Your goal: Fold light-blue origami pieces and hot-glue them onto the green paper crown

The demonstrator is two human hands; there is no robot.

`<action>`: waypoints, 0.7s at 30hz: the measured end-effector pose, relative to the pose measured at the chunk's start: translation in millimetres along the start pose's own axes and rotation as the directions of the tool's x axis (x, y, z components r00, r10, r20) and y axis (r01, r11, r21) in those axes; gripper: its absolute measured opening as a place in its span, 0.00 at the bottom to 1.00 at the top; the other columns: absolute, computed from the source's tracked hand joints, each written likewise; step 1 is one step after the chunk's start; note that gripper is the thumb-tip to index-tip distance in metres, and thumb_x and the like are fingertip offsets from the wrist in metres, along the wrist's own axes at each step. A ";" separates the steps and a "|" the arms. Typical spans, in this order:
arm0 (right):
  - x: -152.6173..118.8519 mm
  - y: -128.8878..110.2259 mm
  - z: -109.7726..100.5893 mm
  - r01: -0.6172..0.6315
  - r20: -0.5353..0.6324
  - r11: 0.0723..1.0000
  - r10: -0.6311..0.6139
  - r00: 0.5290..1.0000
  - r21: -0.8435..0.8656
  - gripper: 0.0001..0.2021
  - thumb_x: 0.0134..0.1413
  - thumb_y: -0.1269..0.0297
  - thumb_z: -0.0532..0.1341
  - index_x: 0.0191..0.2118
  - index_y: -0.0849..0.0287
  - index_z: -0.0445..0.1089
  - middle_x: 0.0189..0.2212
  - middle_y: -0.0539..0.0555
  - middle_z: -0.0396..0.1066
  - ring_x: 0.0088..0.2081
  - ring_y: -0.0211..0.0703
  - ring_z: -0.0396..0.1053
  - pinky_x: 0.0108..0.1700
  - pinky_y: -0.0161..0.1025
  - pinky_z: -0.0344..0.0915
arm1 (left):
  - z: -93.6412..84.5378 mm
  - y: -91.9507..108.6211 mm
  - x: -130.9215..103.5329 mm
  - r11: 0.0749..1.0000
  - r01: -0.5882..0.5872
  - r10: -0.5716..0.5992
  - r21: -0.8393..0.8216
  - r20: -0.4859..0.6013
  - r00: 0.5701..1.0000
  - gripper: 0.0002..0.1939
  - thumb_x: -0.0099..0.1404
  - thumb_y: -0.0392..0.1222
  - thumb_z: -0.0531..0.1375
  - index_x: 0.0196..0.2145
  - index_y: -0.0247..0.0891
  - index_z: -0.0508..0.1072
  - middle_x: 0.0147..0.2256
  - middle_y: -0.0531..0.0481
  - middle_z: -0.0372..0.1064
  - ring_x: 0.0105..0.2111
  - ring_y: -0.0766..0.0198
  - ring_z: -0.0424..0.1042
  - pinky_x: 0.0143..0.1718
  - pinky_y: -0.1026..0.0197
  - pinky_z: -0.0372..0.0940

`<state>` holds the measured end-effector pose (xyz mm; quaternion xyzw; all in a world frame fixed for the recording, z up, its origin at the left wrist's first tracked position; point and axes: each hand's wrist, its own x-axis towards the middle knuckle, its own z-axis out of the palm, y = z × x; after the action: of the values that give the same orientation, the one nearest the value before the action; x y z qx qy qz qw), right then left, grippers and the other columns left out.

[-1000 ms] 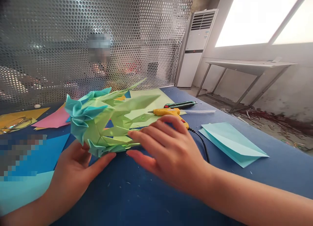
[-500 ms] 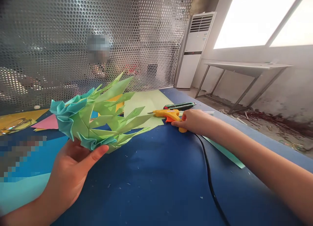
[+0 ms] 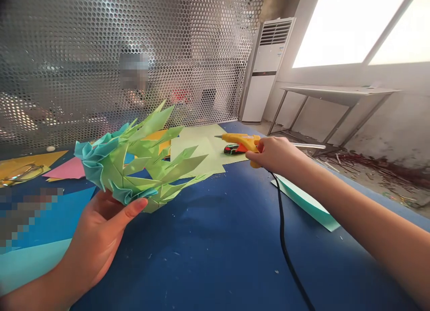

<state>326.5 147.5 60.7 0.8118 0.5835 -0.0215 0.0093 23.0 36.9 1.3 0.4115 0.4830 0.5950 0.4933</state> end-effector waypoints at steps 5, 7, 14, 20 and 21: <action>7.3 4.2 9.7 0.025 0.069 1.000 -0.024 0.997 -0.015 0.15 0.70 0.57 0.62 0.56 0.58 0.71 0.55 0.58 0.72 0.50 0.50 0.74 0.51 0.52 0.74 | -2.7 -1.8 -1.0 1.000 0.022 -0.022 -0.015 -0.003 1.000 0.44 0.51 0.49 0.78 0.62 0.50 0.67 0.41 0.55 0.83 0.44 0.56 0.80 0.55 0.54 0.69; 7.5 4.4 11.6 0.039 0.075 0.999 -0.038 0.996 -0.018 0.15 0.70 0.57 0.62 0.56 0.57 0.72 0.55 0.57 0.72 0.50 0.50 0.74 0.51 0.51 0.74 | -2.9 -1.3 -0.3 0.999 0.043 -0.043 -0.023 0.001 0.999 0.41 0.53 0.49 0.78 0.61 0.50 0.68 0.42 0.55 0.83 0.46 0.57 0.80 0.56 0.54 0.68; 9.8 3.9 13.1 0.039 0.080 0.999 -0.037 0.996 -0.026 0.15 0.70 0.57 0.62 0.56 0.57 0.71 0.55 0.58 0.72 0.50 0.50 0.74 0.51 0.52 0.74 | 1.0 16.0 2.9 0.982 0.083 -0.063 -0.169 0.121 0.991 0.28 0.53 0.44 0.78 0.51 0.44 0.77 0.44 0.52 0.83 0.47 0.57 0.80 0.53 0.56 0.72; 13.9 6.5 17.4 0.031 0.090 0.999 -0.029 0.996 -0.019 0.15 0.70 0.57 0.62 0.56 0.57 0.71 0.55 0.58 0.72 0.50 0.49 0.74 0.51 0.51 0.75 | 1.7 16.9 11.9 0.924 0.192 -0.165 -0.331 0.108 0.980 0.18 0.50 0.35 0.77 0.37 0.44 0.77 0.44 0.56 0.81 0.46 0.65 0.80 0.44 0.69 0.74; 15.1 7.4 18.4 0.032 0.085 0.999 -0.030 0.996 -0.020 0.15 0.70 0.57 0.62 0.56 0.57 0.71 0.55 0.58 0.72 0.50 0.49 0.74 0.51 0.51 0.75 | 1.9 16.6 13.4 0.913 0.203 -0.181 -0.354 0.093 0.979 0.18 0.49 0.33 0.77 0.35 0.44 0.77 0.43 0.56 0.82 0.45 0.66 0.80 0.43 0.71 0.74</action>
<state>337.8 158.7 41.6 0.8008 0.5954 -0.0497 0.0421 19.3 49.7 18.1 0.2815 0.3886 0.6101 0.6305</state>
